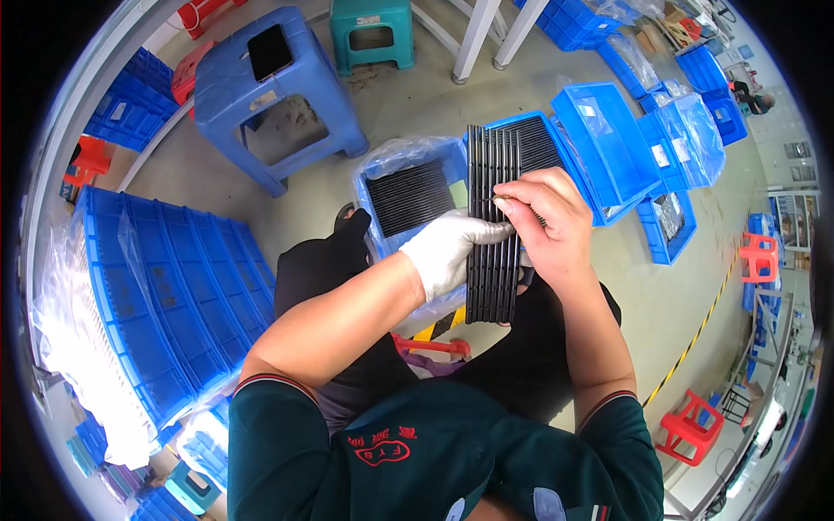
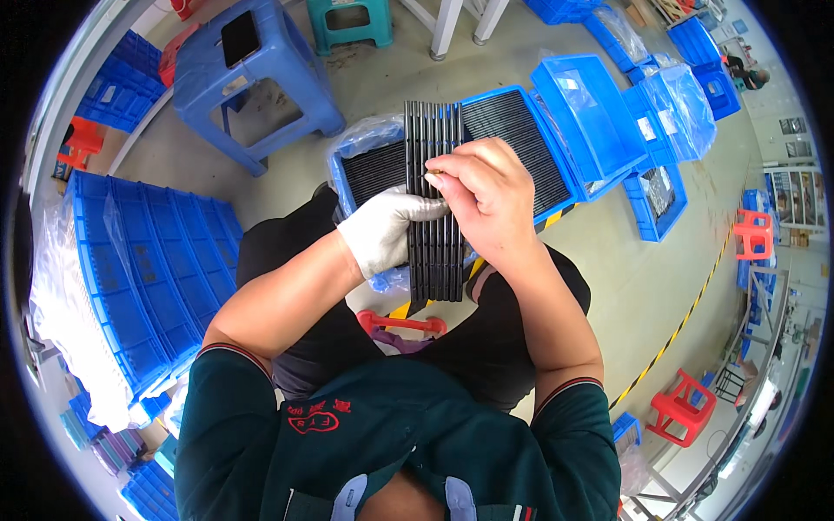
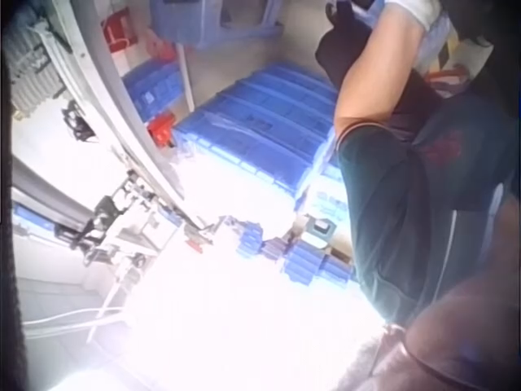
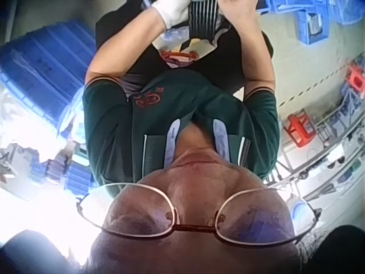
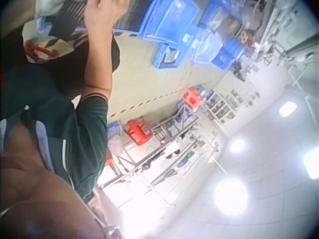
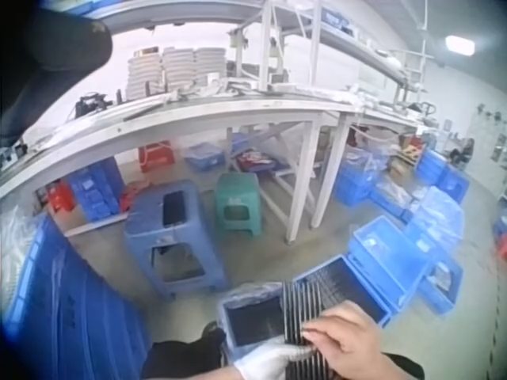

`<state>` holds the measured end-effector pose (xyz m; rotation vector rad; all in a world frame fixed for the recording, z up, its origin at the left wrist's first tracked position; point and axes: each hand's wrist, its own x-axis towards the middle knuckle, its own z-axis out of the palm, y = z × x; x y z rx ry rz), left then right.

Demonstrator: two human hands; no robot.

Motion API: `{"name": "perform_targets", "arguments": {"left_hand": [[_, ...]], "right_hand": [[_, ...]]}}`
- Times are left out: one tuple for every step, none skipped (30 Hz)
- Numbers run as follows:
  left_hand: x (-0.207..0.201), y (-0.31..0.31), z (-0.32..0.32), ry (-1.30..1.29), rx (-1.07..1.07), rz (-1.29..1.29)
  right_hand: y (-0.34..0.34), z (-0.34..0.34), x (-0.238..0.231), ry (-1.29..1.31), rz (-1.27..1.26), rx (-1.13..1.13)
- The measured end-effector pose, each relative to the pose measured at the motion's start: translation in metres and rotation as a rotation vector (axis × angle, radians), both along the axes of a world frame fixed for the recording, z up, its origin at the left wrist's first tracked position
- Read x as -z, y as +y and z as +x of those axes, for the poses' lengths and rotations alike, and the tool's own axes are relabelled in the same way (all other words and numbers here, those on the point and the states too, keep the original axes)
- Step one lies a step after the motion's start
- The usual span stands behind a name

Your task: Inspecting and organizing black metal rods into containers.

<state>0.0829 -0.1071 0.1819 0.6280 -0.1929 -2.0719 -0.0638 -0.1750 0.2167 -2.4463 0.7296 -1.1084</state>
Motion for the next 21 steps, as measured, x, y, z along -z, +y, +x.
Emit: {"name": "perform_targets", "arguments": {"left_hand": [[0.0010,0.0001,-0.0002,0.006,0.001,0.009],[0.0014,0.0001,-0.0003,0.013,0.002,0.017],[0.0006,0.0000,-0.0003,0.013,0.003,0.017],[-0.0008,0.0000,-0.0003,0.006,0.001,0.021],[-0.0017,-0.0001,-0.0004,-0.001,-0.001,0.026],[-0.0018,-0.0001,-0.0001,-0.002,-0.002,0.026],[-0.0019,-0.0002,0.0002,0.006,0.002,0.032],[-0.0021,-0.0003,0.0004,0.014,0.006,0.039],[-0.0013,-0.0003,0.0003,0.014,0.006,0.039],[0.0001,-0.0004,0.0002,0.017,-0.002,0.034],[0.0007,-0.0005,0.0001,0.020,-0.011,0.028],[0.0008,-0.0006,0.0000,0.019,-0.009,0.028],[0.0008,-0.0005,0.0001,0.033,-0.011,0.020],[0.0008,-0.0007,0.0003,0.048,-0.013,0.012],[0.0008,-0.0009,0.0004,0.047,-0.012,0.012],[0.0008,-0.0015,0.0007,0.045,-0.015,0.021],[0.0009,-0.0020,0.0009,0.043,-0.017,0.031],[0.0015,-0.0021,0.0009,0.043,-0.016,0.030],[0.0027,-0.0022,0.0008,0.039,-0.016,0.024],[0.0042,-0.0023,0.0006,0.035,-0.015,0.018],[0.0042,-0.0025,0.0007,0.035,-0.015,0.018]], "right_hand": [[0.0002,-0.0002,-0.0002,0.003,-0.001,0.000],[0.0002,-0.0003,-0.0004,0.003,-0.001,0.000],[0.0001,-0.0005,-0.0006,0.014,-0.003,0.000],[0.0000,-0.0007,-0.0009,0.026,-0.005,0.000],[-0.0003,-0.0008,-0.0016,0.025,-0.005,0.001],[-0.0007,-0.0008,-0.0023,0.035,-0.007,-0.015],[-0.0011,-0.0008,-0.0027,0.044,-0.010,-0.032],[-0.0015,-0.0011,-0.0027,0.042,-0.011,-0.032],[-0.0015,-0.0017,-0.0024,0.062,0.005,-0.016],[-0.0016,-0.0024,-0.0021,0.082,0.021,0.001],[-0.0019,-0.0031,-0.0018,0.081,0.021,0.001],[-0.0025,-0.0042,-0.0015,0.094,0.009,0.009],[-0.0030,-0.0050,-0.0015,0.107,-0.002,0.016],[-0.0031,-0.0053,-0.0019,0.106,-0.003,0.018],[-0.0027,-0.0051,-0.0025,0.096,-0.011,0.014],[-0.0024,-0.0048,-0.0029,0.087,-0.018,0.009],[-0.0025,-0.0045,-0.0020,0.086,-0.019,0.010],[-0.0028,-0.0041,-0.0002,0.083,-0.016,0.002],[-0.0029,-0.0039,0.0007,0.079,-0.013,-0.007],[-0.0025,-0.0040,0.0003,0.086,-0.014,-0.010],[-0.0019,-0.0041,-0.0002,0.091,-0.015,-0.014]]}}
